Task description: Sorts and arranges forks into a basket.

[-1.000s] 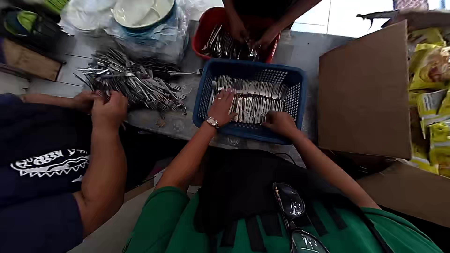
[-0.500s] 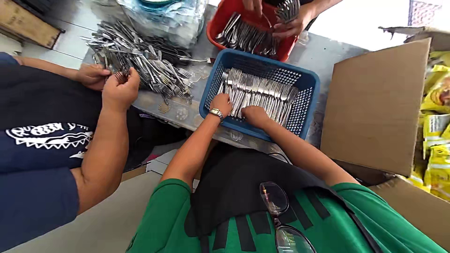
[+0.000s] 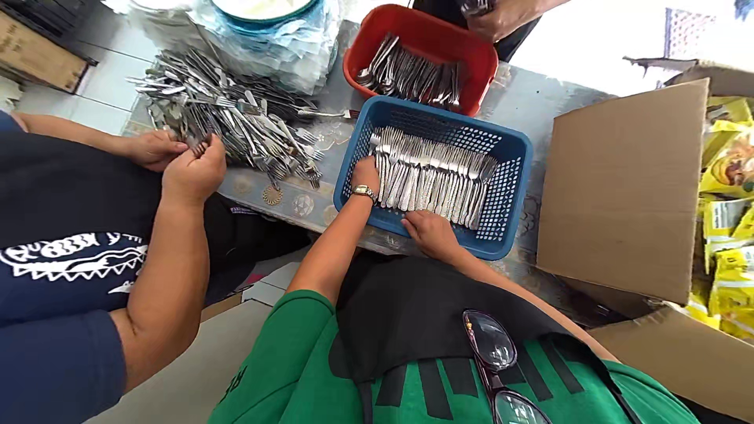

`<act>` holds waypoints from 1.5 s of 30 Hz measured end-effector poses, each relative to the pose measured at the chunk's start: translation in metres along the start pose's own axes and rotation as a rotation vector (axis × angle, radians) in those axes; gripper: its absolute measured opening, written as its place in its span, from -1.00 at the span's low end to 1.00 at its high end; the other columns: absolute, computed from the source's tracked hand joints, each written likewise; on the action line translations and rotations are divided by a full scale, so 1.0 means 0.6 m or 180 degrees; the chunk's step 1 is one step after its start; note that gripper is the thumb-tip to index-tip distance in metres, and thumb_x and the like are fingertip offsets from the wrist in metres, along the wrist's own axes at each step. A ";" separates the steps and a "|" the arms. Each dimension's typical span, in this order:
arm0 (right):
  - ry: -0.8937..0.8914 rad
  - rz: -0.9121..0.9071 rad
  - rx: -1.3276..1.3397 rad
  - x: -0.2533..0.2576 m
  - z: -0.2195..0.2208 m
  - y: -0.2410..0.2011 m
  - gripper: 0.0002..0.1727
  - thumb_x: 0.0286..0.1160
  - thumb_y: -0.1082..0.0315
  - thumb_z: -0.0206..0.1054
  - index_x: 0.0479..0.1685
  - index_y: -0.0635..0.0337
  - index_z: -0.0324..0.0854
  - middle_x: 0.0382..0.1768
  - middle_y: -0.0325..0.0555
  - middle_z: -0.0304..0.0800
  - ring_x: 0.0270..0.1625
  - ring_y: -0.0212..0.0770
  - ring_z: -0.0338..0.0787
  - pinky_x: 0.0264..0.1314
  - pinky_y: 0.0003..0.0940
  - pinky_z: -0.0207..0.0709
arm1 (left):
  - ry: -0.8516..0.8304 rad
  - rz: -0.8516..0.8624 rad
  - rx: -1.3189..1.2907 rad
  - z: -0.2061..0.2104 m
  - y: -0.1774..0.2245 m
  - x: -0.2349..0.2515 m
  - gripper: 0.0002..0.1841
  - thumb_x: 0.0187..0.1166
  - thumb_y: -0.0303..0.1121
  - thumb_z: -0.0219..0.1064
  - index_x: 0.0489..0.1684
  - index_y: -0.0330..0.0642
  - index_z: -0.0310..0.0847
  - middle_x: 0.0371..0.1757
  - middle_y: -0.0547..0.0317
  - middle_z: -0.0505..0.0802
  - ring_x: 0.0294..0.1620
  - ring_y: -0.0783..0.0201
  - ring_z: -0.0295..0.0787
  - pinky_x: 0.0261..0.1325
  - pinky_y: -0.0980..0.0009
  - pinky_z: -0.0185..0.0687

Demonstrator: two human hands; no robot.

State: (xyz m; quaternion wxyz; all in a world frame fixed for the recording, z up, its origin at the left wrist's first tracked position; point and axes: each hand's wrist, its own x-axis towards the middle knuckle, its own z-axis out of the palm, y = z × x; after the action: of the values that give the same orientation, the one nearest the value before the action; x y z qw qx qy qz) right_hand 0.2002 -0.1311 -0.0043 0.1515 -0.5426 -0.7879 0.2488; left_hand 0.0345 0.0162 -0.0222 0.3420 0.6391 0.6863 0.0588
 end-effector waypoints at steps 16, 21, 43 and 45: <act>0.0146 0.0442 0.0501 -0.007 -0.023 0.017 -0.64 0.70 0.21 0.22 -0.06 0.36 0.79 -0.15 0.18 0.89 -0.03 0.15 0.90 0.09 0.16 0.69 | -0.0263 0.1141 0.0401 -0.019 0.006 -0.112 -0.62 0.71 -0.21 0.35 0.32 -0.27 0.73 0.38 -0.22 0.76 0.49 -0.24 0.61 0.53 -0.22 0.45; 0.0674 0.0849 0.0461 -0.065 -0.039 0.060 -0.69 0.64 0.25 0.28 -0.12 0.35 0.81 -0.28 0.13 0.89 -0.20 0.08 0.90 -0.04 0.11 0.73 | -0.0219 0.0886 0.0275 -0.004 -0.012 -0.129 -0.60 0.78 -0.13 0.24 0.24 -0.29 0.75 0.26 -0.22 0.81 0.32 -0.20 0.75 0.40 -0.24 0.57; 0.1284 0.1077 -0.0761 -0.088 -0.144 0.155 -0.85 0.48 0.48 0.41 -0.09 0.30 0.85 -0.02 0.27 0.89 0.36 0.43 0.70 0.38 0.41 0.45 | -0.0794 0.1455 0.0323 0.055 0.086 -0.081 -0.60 0.78 -0.27 0.22 0.43 -0.32 0.66 0.50 -0.30 0.69 0.62 -0.29 0.48 0.69 -0.18 0.27; 0.1286 0.1128 -0.0754 -0.091 -0.130 0.165 -0.85 0.46 0.47 0.43 -0.10 0.30 0.85 0.09 0.24 0.87 0.49 0.42 0.61 0.53 0.42 0.36 | -0.0880 0.1576 0.0260 0.085 0.123 -0.062 -0.59 0.78 -0.29 0.23 0.49 -0.29 0.63 0.60 -0.37 0.58 0.69 -0.31 0.39 0.75 -0.17 0.16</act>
State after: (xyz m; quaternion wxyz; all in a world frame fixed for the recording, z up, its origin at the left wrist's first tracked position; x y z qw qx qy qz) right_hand 0.3369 -0.1359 0.0072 0.1951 -0.7242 -0.6582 0.0646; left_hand 0.1220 -0.0229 -0.0080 0.3816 0.8025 0.4580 0.0251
